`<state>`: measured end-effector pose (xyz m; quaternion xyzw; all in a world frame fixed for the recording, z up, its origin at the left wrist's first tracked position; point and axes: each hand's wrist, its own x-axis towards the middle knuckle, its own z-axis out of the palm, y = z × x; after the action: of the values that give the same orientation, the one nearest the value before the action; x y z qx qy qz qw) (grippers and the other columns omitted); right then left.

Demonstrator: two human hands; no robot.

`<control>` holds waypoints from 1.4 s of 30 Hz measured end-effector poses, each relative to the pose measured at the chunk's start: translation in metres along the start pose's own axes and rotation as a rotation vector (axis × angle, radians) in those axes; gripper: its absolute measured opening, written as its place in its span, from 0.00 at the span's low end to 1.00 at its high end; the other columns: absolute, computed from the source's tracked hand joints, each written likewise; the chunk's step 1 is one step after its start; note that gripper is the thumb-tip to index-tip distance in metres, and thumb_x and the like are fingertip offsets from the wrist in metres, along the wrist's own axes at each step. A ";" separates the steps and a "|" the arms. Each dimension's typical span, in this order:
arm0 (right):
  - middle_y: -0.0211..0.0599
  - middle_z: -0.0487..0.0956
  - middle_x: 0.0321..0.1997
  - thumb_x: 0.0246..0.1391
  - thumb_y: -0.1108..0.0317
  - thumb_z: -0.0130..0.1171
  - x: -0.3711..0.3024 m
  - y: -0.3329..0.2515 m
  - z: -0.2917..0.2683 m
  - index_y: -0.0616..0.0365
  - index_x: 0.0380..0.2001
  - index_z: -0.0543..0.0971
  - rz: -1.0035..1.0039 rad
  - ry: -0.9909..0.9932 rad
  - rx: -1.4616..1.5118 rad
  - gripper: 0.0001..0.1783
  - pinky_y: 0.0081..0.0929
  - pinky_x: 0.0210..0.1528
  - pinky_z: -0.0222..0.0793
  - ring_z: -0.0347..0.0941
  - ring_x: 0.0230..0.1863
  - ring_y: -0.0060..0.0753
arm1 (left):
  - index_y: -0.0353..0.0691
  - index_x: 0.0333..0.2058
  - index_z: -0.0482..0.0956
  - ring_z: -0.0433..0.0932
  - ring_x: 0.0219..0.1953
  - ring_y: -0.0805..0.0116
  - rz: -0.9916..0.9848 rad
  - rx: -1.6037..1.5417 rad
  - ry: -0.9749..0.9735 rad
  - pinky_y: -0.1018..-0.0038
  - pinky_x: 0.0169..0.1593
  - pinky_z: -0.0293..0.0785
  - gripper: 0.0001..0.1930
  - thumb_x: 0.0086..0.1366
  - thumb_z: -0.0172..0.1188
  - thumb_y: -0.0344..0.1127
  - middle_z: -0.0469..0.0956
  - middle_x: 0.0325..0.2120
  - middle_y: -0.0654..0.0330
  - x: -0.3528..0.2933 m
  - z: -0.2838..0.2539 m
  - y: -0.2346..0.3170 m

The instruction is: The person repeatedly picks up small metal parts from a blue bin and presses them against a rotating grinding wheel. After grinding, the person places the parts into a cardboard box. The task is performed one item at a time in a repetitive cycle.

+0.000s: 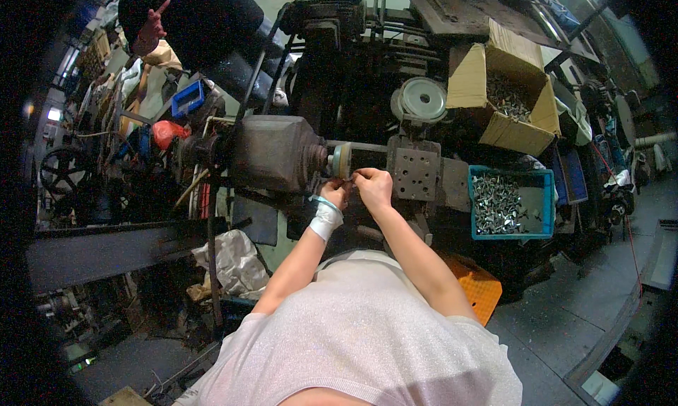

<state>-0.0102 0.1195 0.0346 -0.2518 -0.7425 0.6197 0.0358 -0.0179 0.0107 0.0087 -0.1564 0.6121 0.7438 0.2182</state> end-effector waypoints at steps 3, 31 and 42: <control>0.34 0.76 0.19 0.38 0.73 0.57 -0.001 0.001 0.002 0.67 0.26 0.78 -0.014 0.000 0.007 0.09 0.15 0.22 0.63 0.68 0.20 0.18 | 0.38 0.25 0.73 0.60 0.13 0.81 0.018 0.040 -0.010 0.82 0.15 0.52 0.05 0.53 0.55 0.33 0.66 0.13 0.70 0.005 -0.005 -0.005; 0.44 0.72 0.38 0.51 0.45 0.39 0.187 -0.058 -0.331 0.57 0.41 0.68 0.085 0.253 0.752 0.27 0.44 0.39 0.64 0.69 0.39 0.42 | 0.34 0.33 0.70 0.62 0.17 0.79 -0.367 -0.616 -0.205 0.85 0.17 0.58 0.13 0.61 0.47 0.40 0.67 0.20 0.63 -0.056 -0.022 0.019; 0.35 0.74 0.26 0.41 0.71 0.59 -0.051 -0.061 -0.064 0.63 0.29 0.76 -0.474 -0.547 -0.225 0.10 0.22 0.26 0.67 0.70 0.25 0.26 | 0.34 0.32 0.72 0.64 0.15 0.79 -0.334 -0.510 -0.092 0.84 0.14 0.57 0.17 0.61 0.45 0.45 0.69 0.18 0.62 -0.057 -0.003 0.014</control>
<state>0.0378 0.1499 0.1198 0.0992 -0.8258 0.5530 -0.0493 0.0234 -0.0017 0.0487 -0.2705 0.3610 0.8336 0.3186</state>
